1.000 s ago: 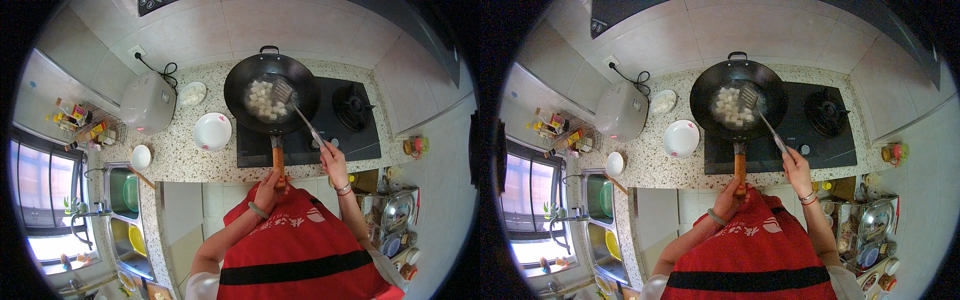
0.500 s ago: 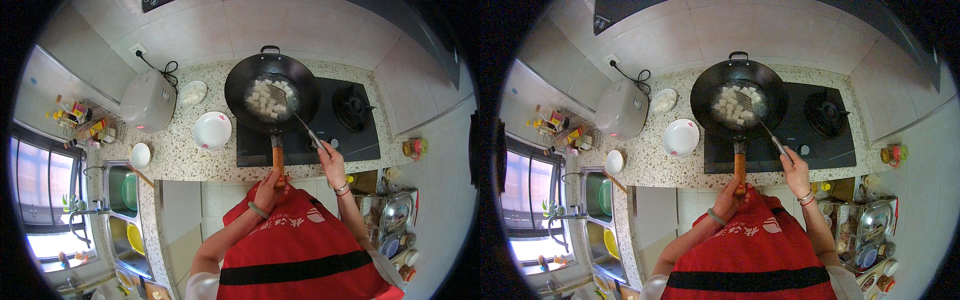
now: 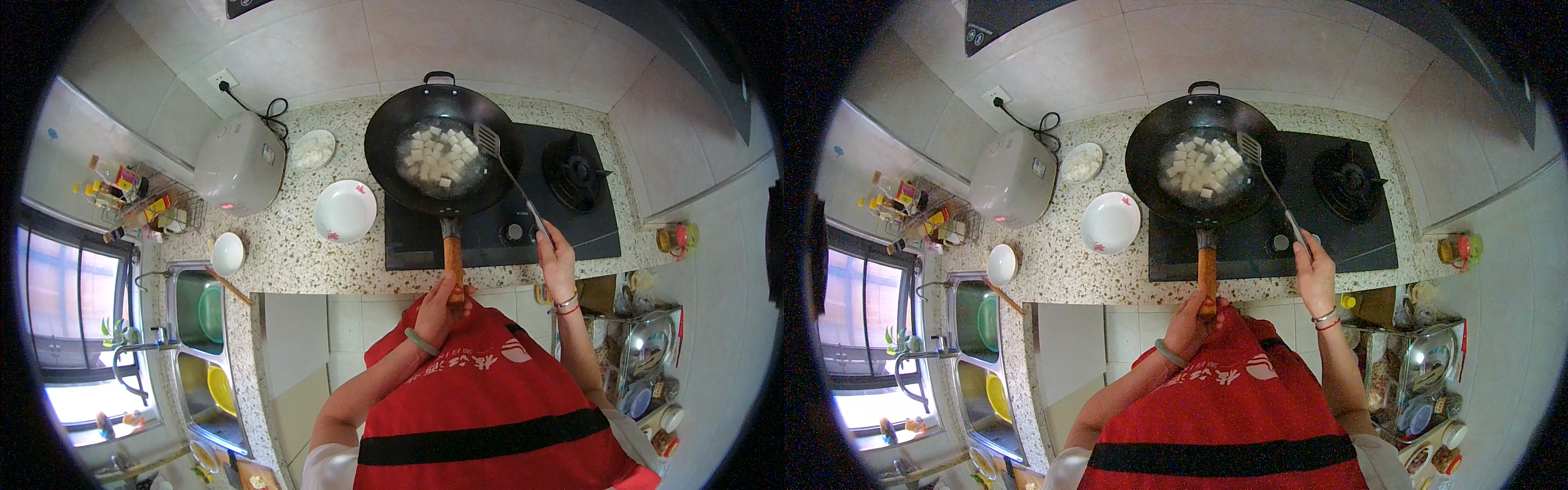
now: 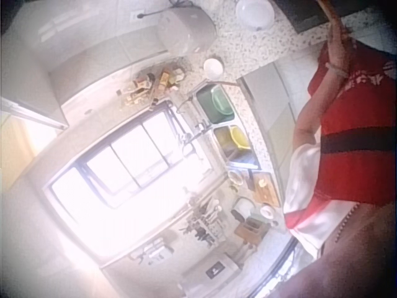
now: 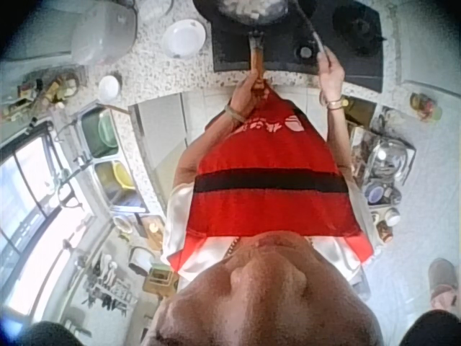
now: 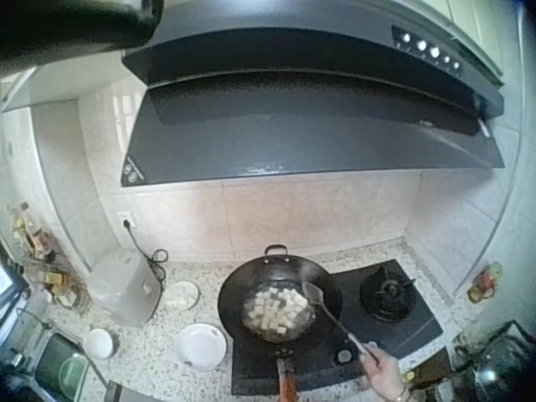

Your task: The person stirs white tofu cubes in a wok on a gas stove using a metal spatula. After cooking, the person moves the wok to the sink and pours the contents into a yellow strainer to drain the liquid.

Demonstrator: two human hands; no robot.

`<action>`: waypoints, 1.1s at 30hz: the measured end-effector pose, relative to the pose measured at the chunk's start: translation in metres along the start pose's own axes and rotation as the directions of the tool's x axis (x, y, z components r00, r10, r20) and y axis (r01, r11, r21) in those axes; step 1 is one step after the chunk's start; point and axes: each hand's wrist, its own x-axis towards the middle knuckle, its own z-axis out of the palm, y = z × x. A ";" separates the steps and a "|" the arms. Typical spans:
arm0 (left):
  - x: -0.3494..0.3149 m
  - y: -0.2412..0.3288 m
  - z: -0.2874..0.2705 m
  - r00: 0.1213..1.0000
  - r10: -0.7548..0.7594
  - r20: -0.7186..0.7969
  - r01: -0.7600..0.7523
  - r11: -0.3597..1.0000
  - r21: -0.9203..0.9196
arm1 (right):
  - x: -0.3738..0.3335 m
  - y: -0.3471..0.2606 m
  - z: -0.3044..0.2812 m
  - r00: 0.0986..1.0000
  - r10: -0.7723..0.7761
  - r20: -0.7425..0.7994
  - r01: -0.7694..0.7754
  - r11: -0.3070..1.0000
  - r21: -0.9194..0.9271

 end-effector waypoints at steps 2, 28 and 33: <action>-0.002 0.001 0.001 1.000 0.004 0.001 -0.004 1.000 0.003 | 0.001 0.001 0.000 0.999 0.039 0.023 -0.039 0.999 0.017; -0.002 0.002 0.004 1.000 0.006 -0.019 -0.006 1.000 0.011 | -0.011 -0.069 -0.025 0.968 -0.250 0.012 0.250 0.962 -0.112; 0.000 0.001 0.002 1.000 0.006 -0.005 -0.006 1.000 0.001 | -0.025 -0.100 -0.048 0.948 -0.312 0.058 0.315 0.902 -0.295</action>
